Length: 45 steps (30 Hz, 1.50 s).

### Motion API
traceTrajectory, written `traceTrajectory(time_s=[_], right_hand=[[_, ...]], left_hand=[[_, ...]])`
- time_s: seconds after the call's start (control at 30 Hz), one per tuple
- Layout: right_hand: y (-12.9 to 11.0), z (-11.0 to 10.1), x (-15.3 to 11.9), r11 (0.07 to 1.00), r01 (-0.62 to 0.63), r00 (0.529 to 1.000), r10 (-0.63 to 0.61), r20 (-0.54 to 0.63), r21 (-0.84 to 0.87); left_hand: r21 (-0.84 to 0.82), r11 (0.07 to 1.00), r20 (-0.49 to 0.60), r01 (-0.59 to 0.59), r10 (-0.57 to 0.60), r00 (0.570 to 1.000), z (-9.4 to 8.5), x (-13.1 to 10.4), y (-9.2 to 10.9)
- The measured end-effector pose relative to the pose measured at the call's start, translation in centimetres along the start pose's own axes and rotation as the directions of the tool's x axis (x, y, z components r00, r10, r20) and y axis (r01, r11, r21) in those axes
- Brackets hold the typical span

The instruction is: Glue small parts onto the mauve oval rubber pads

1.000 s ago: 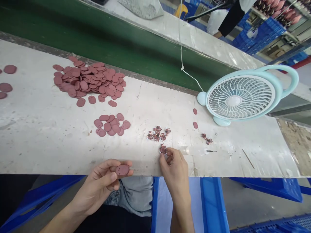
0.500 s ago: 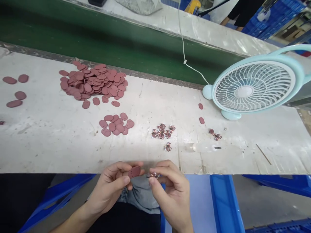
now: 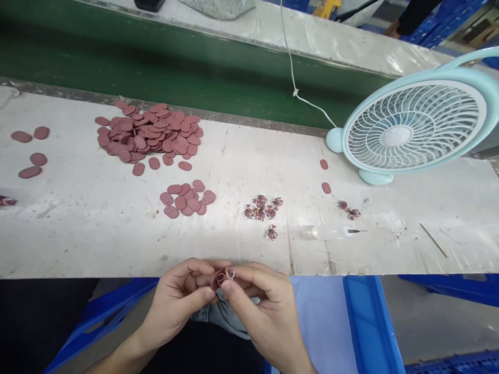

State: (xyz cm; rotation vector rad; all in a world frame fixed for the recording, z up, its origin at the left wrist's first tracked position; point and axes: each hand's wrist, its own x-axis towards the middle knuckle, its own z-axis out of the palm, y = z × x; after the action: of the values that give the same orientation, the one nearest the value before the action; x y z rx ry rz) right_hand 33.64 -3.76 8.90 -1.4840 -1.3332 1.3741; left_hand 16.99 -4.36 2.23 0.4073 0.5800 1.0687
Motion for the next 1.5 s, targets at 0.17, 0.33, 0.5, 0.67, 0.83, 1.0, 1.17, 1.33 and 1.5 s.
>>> traceTrajectory(time_s=[0.17,0.33,0.5,0.67,0.83,1.0,1.17,1.33,1.5], right_hand=[[0.0,0.1,0.0,0.999,-0.009,1.000,0.009,-0.012,-0.031],[-0.1,0.1,0.3,0.994,-0.087,0.996,0.087,-0.002,0.060],[-0.1,0.4,0.6,0.981,-0.107,0.994,0.106,0.011,0.160],[0.0,0.8,0.6,0.981,-0.040,0.999,0.045,-0.021,0.191],[0.1,1.2,0.8,0.968,-0.020,0.999,0.030,-0.039,0.250],[1.9,0.7,0.3,0.923,-0.055,0.996,0.076,-0.039,0.382],[5.0,-3.5,-2.1,0.891,-0.036,0.978,0.124,-0.165,0.453],[8.8,-9.4,-6.3,0.948,-0.048,0.890,0.184,-0.418,0.315],[14.6,-11.8,-9.1,0.963,-0.266,0.789,0.246,-0.563,0.047]], left_hand=[[0.029,0.999,-0.044,0.034,-0.033,0.999,0.2,0.1,0.3],[0.075,0.997,-0.078,0.011,-0.005,0.997,0.1,0.3,0.0],[0.073,0.997,-0.120,-0.005,0.014,0.993,0.1,0.3,-0.6],[0.097,0.995,-0.137,-0.020,0.033,0.990,0.3,0.1,-0.7],[0.092,0.995,-0.120,-0.050,0.060,0.991,0.5,0.2,-1.1],[0.195,0.975,-0.102,-0.105,0.127,0.987,0.3,0.0,-0.7],[0.832,0.496,-0.032,-0.248,0.489,0.872,-2.9,1.0,4.5],[0.960,-0.276,0.144,0.039,0.611,0.778,-5.5,4.4,8.9],[0.941,-0.328,0.148,0.083,0.619,0.771,-6.2,5.5,8.6]])
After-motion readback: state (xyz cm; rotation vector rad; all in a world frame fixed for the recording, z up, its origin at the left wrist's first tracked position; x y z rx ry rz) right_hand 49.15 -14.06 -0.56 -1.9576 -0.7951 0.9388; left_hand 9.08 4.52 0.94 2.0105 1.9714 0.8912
